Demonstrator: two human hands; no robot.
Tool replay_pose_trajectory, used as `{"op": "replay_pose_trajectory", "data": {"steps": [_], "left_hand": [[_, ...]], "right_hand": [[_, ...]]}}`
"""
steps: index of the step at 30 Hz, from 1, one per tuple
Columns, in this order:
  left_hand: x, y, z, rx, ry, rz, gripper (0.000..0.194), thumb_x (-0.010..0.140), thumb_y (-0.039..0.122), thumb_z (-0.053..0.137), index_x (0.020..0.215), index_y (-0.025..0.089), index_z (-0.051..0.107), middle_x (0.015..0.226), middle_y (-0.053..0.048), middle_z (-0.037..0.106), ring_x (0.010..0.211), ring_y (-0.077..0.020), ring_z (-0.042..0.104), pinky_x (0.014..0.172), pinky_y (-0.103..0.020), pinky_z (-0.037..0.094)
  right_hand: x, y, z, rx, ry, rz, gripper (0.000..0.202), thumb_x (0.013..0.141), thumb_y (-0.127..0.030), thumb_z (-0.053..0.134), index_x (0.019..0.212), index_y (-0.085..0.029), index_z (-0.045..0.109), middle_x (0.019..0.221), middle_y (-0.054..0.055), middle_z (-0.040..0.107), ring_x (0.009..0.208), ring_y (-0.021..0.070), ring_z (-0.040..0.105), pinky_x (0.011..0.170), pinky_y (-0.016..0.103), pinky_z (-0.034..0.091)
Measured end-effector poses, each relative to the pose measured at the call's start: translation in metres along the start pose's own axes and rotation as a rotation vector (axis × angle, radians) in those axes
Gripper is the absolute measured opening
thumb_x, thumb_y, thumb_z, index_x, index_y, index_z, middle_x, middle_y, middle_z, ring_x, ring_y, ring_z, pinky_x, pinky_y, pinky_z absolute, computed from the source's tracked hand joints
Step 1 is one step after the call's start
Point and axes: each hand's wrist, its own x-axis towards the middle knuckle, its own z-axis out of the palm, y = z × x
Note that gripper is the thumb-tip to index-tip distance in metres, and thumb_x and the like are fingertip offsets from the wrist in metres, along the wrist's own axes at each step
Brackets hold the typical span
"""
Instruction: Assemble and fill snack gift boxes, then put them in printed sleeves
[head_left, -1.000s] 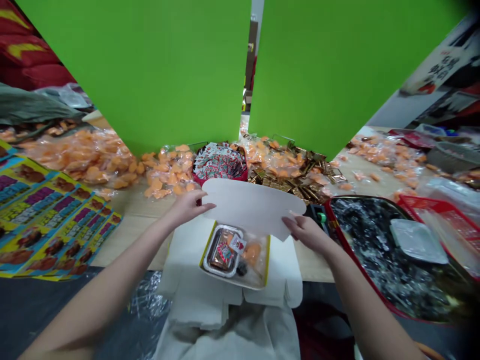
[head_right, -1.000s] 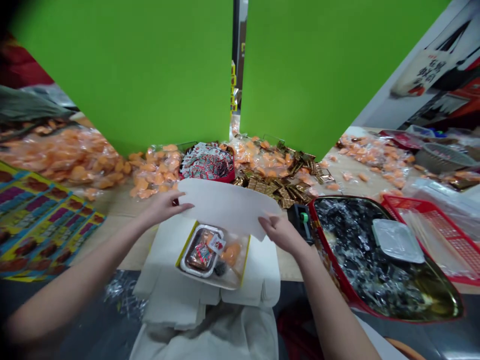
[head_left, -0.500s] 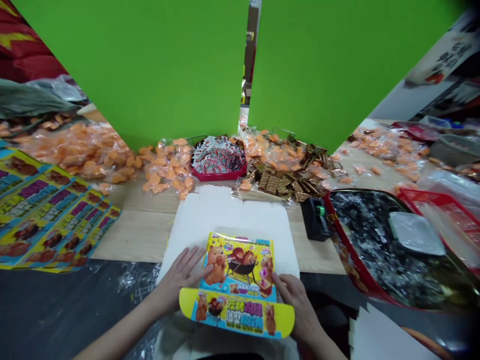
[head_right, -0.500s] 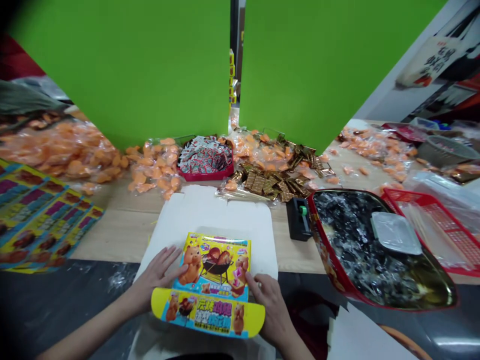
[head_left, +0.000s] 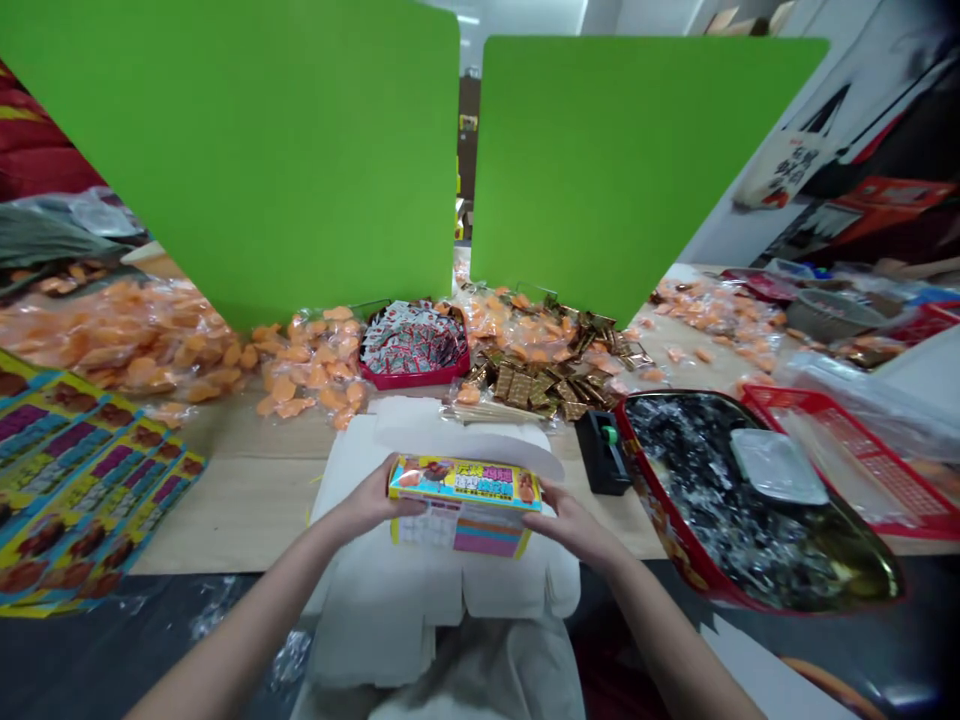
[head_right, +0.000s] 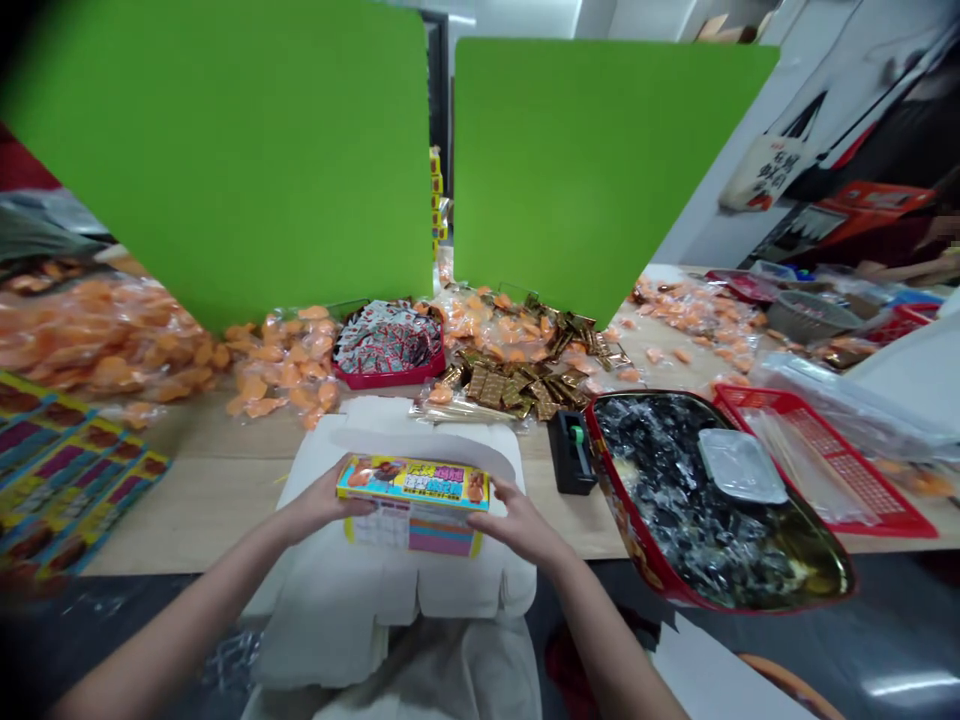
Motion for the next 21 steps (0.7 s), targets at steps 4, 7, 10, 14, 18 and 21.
{"op": "replay_pose_trajectory", "data": {"steps": [4,7,10,14,18,21], "left_hand": [[-0.003,-0.01,0.007,0.006,0.032,0.049,0.06,0.062,0.041,0.075,0.109,0.02,0.044,0.115,-0.008,0.062,0.105,-0.0264,0.059,0.09,-0.04,0.047],[-0.005,-0.011,0.006,0.024,0.034,0.049,0.056,0.063,0.042,0.074,0.106,0.021,0.044,0.115,-0.007,0.062,0.106,-0.0259,0.059,0.09,-0.039,0.047],[-0.004,-0.011,0.006,0.032,0.05,0.041,0.055,0.064,0.043,0.073,0.104,0.021,0.044,0.113,-0.007,0.063,0.106,-0.0262,0.059,0.088,-0.039,0.048],[-0.007,-0.009,0.008,0.048,0.098,0.035,0.053,0.064,0.044,0.073,0.103,0.02,0.046,0.111,-0.009,0.063,0.102,-0.0268,0.061,0.083,-0.037,0.05],[-0.009,-0.007,0.013,0.043,0.121,0.052,0.05,0.066,0.045,0.071,0.101,0.02,0.045,0.106,-0.008,0.063,0.098,-0.0258,0.061,0.08,-0.037,0.051],[-0.006,-0.01,0.02,0.02,0.146,0.076,0.048,0.066,0.045,0.071,0.098,0.02,0.044,0.102,-0.006,0.062,0.097,-0.0243,0.061,0.081,-0.037,0.05]], "right_hand": [[0.02,-0.04,-0.038,-0.155,-0.001,-0.033,0.05,0.083,-0.051,0.046,0.12,-0.019,0.054,0.086,0.004,0.064,0.075,0.0161,0.06,0.065,0.029,0.049],[0.038,-0.076,-0.047,-0.376,-0.259,0.014,0.03,0.086,-0.039,0.043,0.085,-0.018,0.063,0.054,-0.004,0.053,0.047,0.0098,0.048,0.045,0.021,0.037],[0.053,-0.097,-0.039,-0.501,-0.311,0.072,0.025,0.085,-0.028,0.04,0.068,-0.019,0.056,0.046,-0.005,0.05,0.039,0.008,0.046,0.039,0.018,0.033],[0.057,-0.099,-0.029,-0.584,-0.239,0.094,0.024,0.084,-0.022,0.038,0.068,-0.018,0.055,0.049,-0.004,0.055,0.038,0.0078,0.049,0.04,0.018,0.035],[0.04,-0.084,-0.024,-0.871,-0.125,-0.121,0.025,0.088,-0.024,0.04,0.076,-0.019,0.062,0.062,0.001,0.063,0.054,0.0122,0.058,0.051,0.022,0.038],[0.016,-0.063,-0.013,-1.044,0.015,-0.352,0.027,0.093,-0.025,0.038,0.094,-0.018,0.064,0.074,0.005,0.068,0.067,0.0153,0.062,0.059,0.024,0.042]]}}
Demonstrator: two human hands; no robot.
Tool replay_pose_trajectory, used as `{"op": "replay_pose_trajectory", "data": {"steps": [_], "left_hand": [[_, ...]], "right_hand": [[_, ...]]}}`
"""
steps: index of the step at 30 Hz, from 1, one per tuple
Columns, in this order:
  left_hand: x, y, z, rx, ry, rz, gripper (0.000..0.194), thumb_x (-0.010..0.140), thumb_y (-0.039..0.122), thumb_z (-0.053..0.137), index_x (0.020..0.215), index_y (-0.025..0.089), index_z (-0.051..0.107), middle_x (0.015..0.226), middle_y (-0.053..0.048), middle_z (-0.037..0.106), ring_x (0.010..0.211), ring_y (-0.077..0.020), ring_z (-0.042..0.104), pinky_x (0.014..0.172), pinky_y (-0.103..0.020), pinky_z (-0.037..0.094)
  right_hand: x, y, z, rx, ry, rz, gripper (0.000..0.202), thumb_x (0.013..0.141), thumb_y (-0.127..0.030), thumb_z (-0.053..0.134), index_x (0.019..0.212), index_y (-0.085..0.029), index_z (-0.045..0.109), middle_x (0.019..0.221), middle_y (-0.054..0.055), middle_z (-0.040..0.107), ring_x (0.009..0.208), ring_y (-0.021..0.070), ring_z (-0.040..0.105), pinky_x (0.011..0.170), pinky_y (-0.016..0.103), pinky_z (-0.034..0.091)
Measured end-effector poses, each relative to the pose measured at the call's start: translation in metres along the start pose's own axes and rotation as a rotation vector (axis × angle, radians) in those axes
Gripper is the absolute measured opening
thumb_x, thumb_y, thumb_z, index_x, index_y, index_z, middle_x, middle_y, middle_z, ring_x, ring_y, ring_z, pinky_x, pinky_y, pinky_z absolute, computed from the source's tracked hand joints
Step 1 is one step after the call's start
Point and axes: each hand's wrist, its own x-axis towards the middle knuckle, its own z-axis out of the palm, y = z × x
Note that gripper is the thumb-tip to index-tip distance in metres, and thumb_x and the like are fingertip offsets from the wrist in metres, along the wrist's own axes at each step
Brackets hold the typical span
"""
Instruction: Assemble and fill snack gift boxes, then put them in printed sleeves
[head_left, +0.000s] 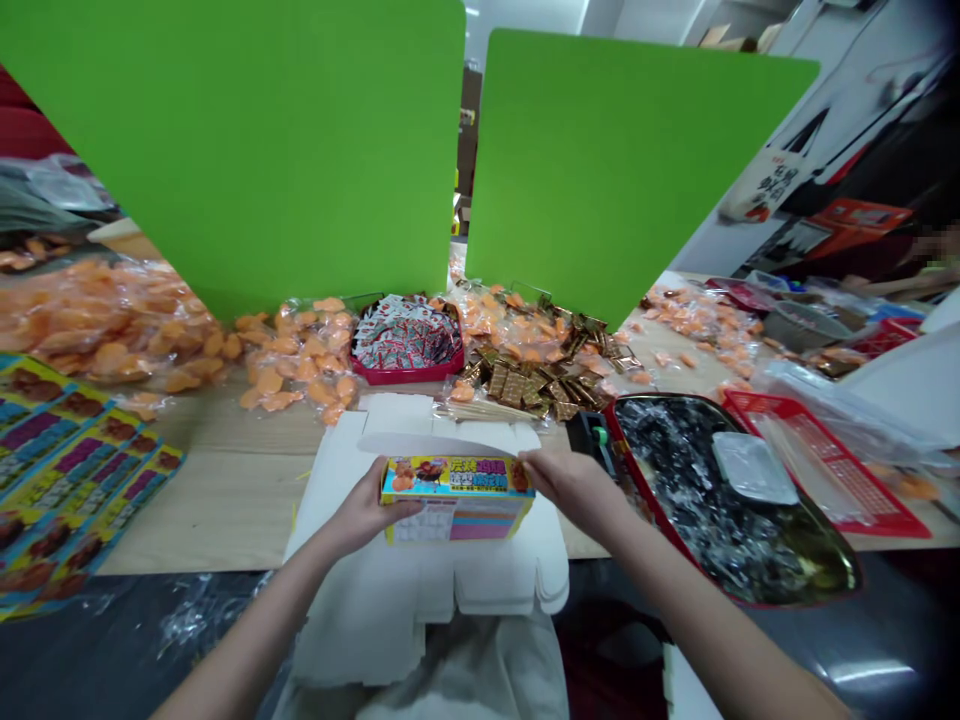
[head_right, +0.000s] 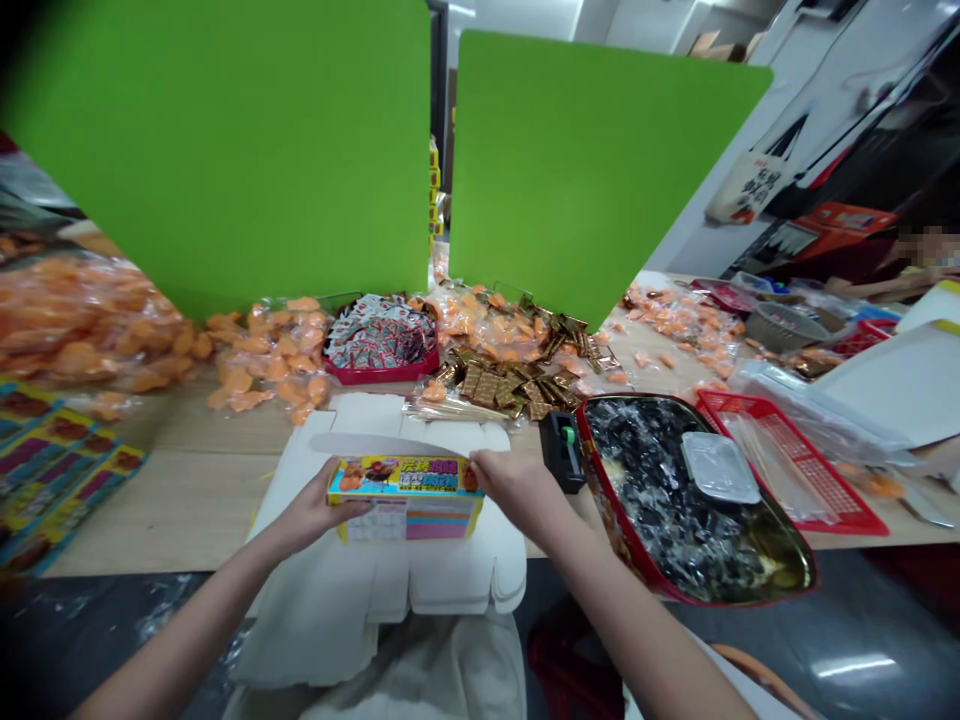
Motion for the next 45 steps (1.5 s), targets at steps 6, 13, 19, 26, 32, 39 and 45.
{"op": "replay_pose_trajectory", "data": {"steps": [6,13,19,26,32,39,45], "left_hand": [[-0.001,0.002,-0.011,-0.117,0.166,0.174,0.088,0.066,0.045,0.071,0.132,0.03,0.016,0.125,-0.008,0.046,0.105,-0.0212,0.058,0.085,-0.035,0.049],[0.011,0.087,-0.059,0.837,-0.111,0.118,0.03,0.086,0.04,0.043,0.083,0.017,0.063,0.069,-0.002,0.061,0.067,-0.0163,0.061,0.067,-0.027,0.049],[0.001,0.088,-0.034,0.947,0.02,0.051,0.044,0.082,0.016,0.041,0.123,0.012,0.054,0.097,-0.011,0.07,0.083,-0.0212,0.066,0.075,-0.031,0.049],[-0.03,0.077,-0.016,0.922,0.151,0.063,0.04,0.088,0.022,0.043,0.126,0.017,0.053,0.097,-0.008,0.069,0.083,-0.0197,0.063,0.076,-0.03,0.048],[-0.055,0.046,-0.016,1.137,0.025,0.374,0.067,0.082,0.038,0.062,0.141,0.035,0.031,0.095,-0.006,0.055,0.087,-0.0226,0.057,0.075,-0.035,0.049],[-0.058,0.044,-0.025,1.239,-0.058,0.628,0.056,0.086,0.044,0.053,0.137,0.029,0.037,0.15,-0.013,0.023,0.137,-0.0326,0.023,0.106,-0.051,0.03],[-0.031,0.076,0.018,1.306,-0.147,0.407,0.074,0.079,0.042,0.064,0.142,0.028,0.028,0.14,-0.017,0.041,0.113,-0.0317,0.052,0.09,-0.047,0.045]], "right_hand": [[-0.042,-0.017,0.042,-0.256,0.332,-0.114,0.04,0.092,-0.032,0.046,0.125,-0.01,0.048,0.073,0.007,0.064,0.065,0.0195,0.057,0.06,0.032,0.045],[-0.039,-0.017,0.05,-0.257,0.414,-0.148,0.04,0.092,-0.031,0.047,0.125,-0.009,0.046,0.08,0.008,0.065,0.069,0.019,0.059,0.062,0.031,0.045],[-0.035,-0.021,0.05,-0.256,0.49,-0.14,0.035,0.092,-0.031,0.047,0.116,-0.007,0.051,0.077,0.008,0.063,0.066,0.0175,0.057,0.063,0.029,0.045],[-0.039,-0.019,0.054,-0.137,0.506,-0.152,0.031,0.091,-0.028,0.048,0.113,-0.007,0.051,0.075,0.007,0.063,0.065,0.0175,0.058,0.061,0.029,0.048],[-0.041,-0.012,0.044,-0.047,0.438,-0.169,0.031,0.088,-0.029,0.051,0.114,-0.011,0.051,0.083,0.009,0.063,0.076,0.0213,0.06,0.066,0.034,0.052],[-0.009,-0.004,0.026,-0.067,0.003,-0.409,0.071,0.08,-0.022,0.063,0.142,-0.018,0.028,0.142,0.01,0.042,0.131,0.0285,0.037,0.1,0.044,0.043],[-0.022,-0.003,0.051,-0.154,0.191,-0.533,0.059,0.088,-0.013,0.047,0.143,-0.017,0.027,0.142,0.008,0.042,0.135,0.026,0.03,0.107,0.043,0.034]]}}
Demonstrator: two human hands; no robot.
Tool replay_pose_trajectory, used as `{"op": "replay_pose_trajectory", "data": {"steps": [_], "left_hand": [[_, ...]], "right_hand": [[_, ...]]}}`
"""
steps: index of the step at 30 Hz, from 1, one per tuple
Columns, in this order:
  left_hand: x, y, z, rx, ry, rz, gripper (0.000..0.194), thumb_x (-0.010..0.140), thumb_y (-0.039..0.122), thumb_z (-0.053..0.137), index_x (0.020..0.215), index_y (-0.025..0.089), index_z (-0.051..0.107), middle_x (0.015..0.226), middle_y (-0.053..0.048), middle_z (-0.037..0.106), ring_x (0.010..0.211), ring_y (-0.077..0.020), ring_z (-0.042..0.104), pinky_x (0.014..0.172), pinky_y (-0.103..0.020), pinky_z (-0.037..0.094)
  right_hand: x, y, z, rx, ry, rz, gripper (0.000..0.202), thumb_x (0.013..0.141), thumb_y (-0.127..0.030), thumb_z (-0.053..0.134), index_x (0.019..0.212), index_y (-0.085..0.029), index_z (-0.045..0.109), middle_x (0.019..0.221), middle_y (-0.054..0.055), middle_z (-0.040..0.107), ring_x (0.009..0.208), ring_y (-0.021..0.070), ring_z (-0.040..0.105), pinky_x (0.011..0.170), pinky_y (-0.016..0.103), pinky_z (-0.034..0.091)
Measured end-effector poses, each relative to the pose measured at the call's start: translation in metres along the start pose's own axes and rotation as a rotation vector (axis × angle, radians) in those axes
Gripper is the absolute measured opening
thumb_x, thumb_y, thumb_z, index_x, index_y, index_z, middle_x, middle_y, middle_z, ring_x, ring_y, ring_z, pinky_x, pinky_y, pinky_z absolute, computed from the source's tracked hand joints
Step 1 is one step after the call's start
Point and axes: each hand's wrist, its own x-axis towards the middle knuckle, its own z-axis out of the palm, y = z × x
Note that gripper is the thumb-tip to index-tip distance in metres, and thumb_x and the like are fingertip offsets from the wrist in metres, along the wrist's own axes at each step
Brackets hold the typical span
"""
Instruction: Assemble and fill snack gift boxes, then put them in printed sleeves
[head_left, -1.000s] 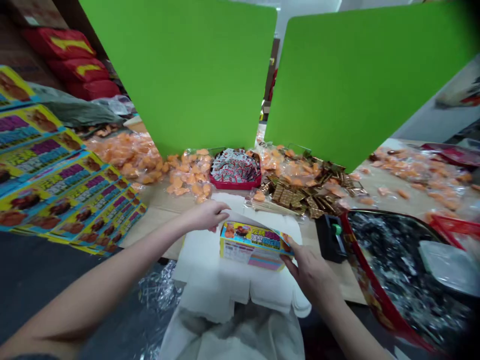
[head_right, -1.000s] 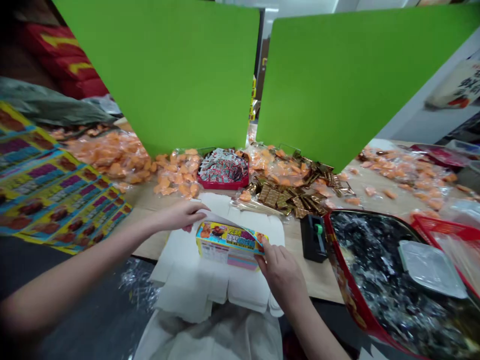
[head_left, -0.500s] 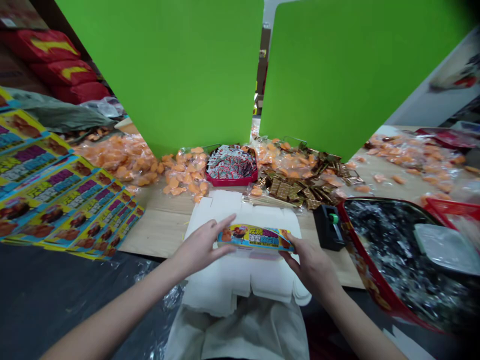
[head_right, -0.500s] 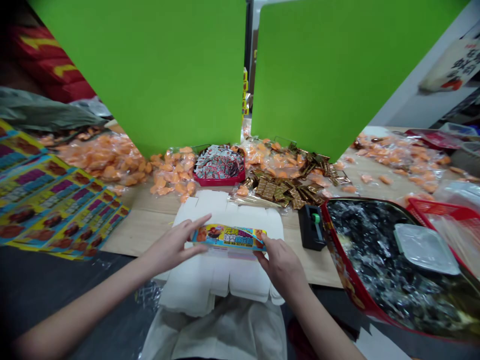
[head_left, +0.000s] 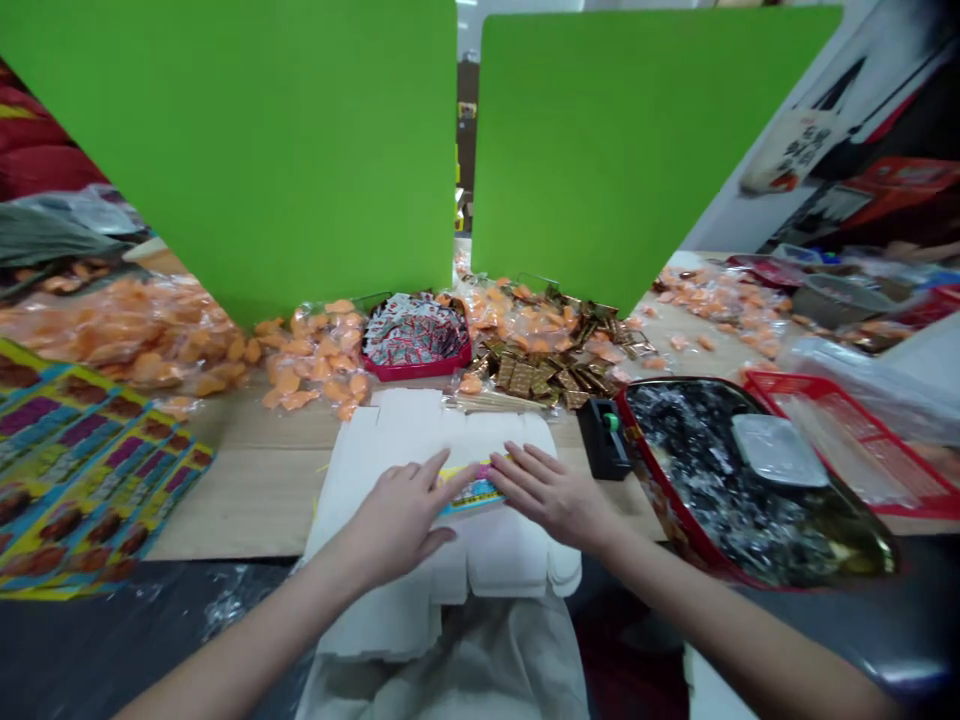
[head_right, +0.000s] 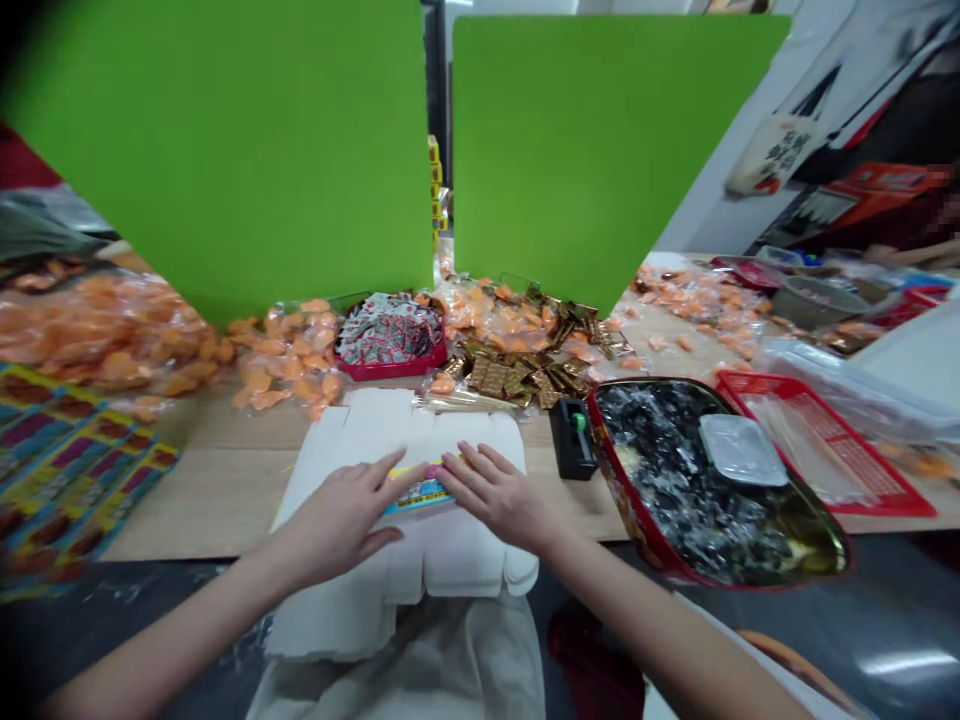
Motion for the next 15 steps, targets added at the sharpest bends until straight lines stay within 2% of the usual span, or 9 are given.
{"op": "replay_pose_trajectory", "data": {"steps": [2,3,4,6,7,8,10,12,15], "left_hand": [[0.008,0.003,0.005,0.082,-0.072,-0.044,0.066,0.086,0.027,0.056,0.143,0.036,0.024,0.121,-0.012,0.056,0.097,-0.0278,0.059,0.08,-0.042,0.049],[0.011,0.001,0.008,0.104,-0.093,-0.062,0.063,0.088,0.025,0.051,0.143,0.038,0.024,0.113,-0.011,0.059,0.092,-0.0267,0.06,0.077,-0.041,0.049],[0.012,-0.001,0.01,0.116,-0.102,-0.075,0.06,0.09,0.026,0.047,0.143,0.037,0.024,0.109,-0.01,0.06,0.091,-0.0264,0.06,0.076,-0.04,0.049],[0.014,-0.007,0.014,0.14,-0.103,-0.1,0.055,0.092,0.028,0.042,0.144,0.036,0.024,0.111,-0.011,0.058,0.09,-0.0267,0.059,0.075,-0.04,0.049],[0.014,-0.008,0.016,0.156,-0.107,-0.111,0.054,0.092,0.028,0.041,0.143,0.037,0.024,0.113,-0.011,0.057,0.091,-0.0267,0.059,0.075,-0.04,0.048],[0.014,-0.008,0.017,0.171,-0.118,-0.122,0.054,0.092,0.027,0.041,0.143,0.038,0.025,0.115,-0.011,0.056,0.091,-0.0268,0.059,0.076,-0.04,0.048],[0.015,-0.004,0.018,0.181,-0.151,-0.13,0.056,0.091,0.026,0.043,0.142,0.04,0.025,0.116,-0.01,0.056,0.092,-0.0263,0.059,0.078,-0.04,0.047],[0.015,0.001,0.019,0.169,-0.172,-0.124,0.058,0.09,0.025,0.045,0.142,0.04,0.026,0.116,-0.009,0.056,0.093,-0.0257,0.058,0.079,-0.039,0.047],[0.013,0.003,0.022,0.152,-0.143,-0.105,0.058,0.089,0.024,0.046,0.142,0.039,0.027,0.115,-0.009,0.057,0.093,-0.026,0.058,0.078,-0.039,0.047]], "right_hand": [[-0.02,-0.009,0.009,0.04,0.172,0.151,0.057,0.088,-0.014,0.047,0.141,-0.02,0.029,0.137,0.008,0.049,0.132,0.023,0.036,0.106,0.043,0.034],[-0.032,-0.012,0.014,0.079,0.281,0.326,0.054,0.088,-0.016,0.047,0.139,-0.02,0.032,0.133,0.009,0.052,0.128,0.0222,0.041,0.104,0.043,0.036],[-0.045,-0.011,0.019,0.133,0.403,0.59,0.049,0.088,-0.021,0.047,0.136,-0.02,0.035,0.129,0.01,0.054,0.124,0.022,0.046,0.101,0.042,0.038],[-0.072,0.0,0.027,0.258,0.609,1.225,0.043,0.087,-0.032,0.045,0.126,-0.016,0.044,0.123,0.014,0.056,0.116,0.0242,0.049,0.096,0.041,0.041],[-0.085,0.01,0.029,0.32,0.662,1.494,0.042,0.086,-0.038,0.044,0.119,-0.013,0.049,0.119,0.015,0.056,0.113,0.026,0.05,0.094,0.042,0.04],[-0.096,0.022,0.032,0.378,0.68,1.689,0.041,0.085,-0.041,0.044,0.111,-0.012,0.054,0.113,0.016,0.058,0.11,0.0277,0.051,0.093,0.043,0.04],[-0.112,0.049,0.036,0.481,0.641,1.866,0.037,0.084,-0.045,0.045,0.095,-0.013,0.059,0.095,0.013,0.062,0.097,0.0276,0.056,0.087,0.043,0.042],[-0.117,0.075,0.043,0.577,0.602,1.923,0.033,0.086,-0.045,0.048,0.085,-0.014,0.06,0.08,0.007,0.062,0.081,0.0214,0.059,0.078,0.039,0.046],[-0.113,0.099,0.054,0.713,0.599,1.948,0.031,0.088,-0.044,0.051,0.086,-0.014,0.059,0.076,0.0,0.06,0.068,0.0121,0.058,0.067,0.031,0.049]]}}
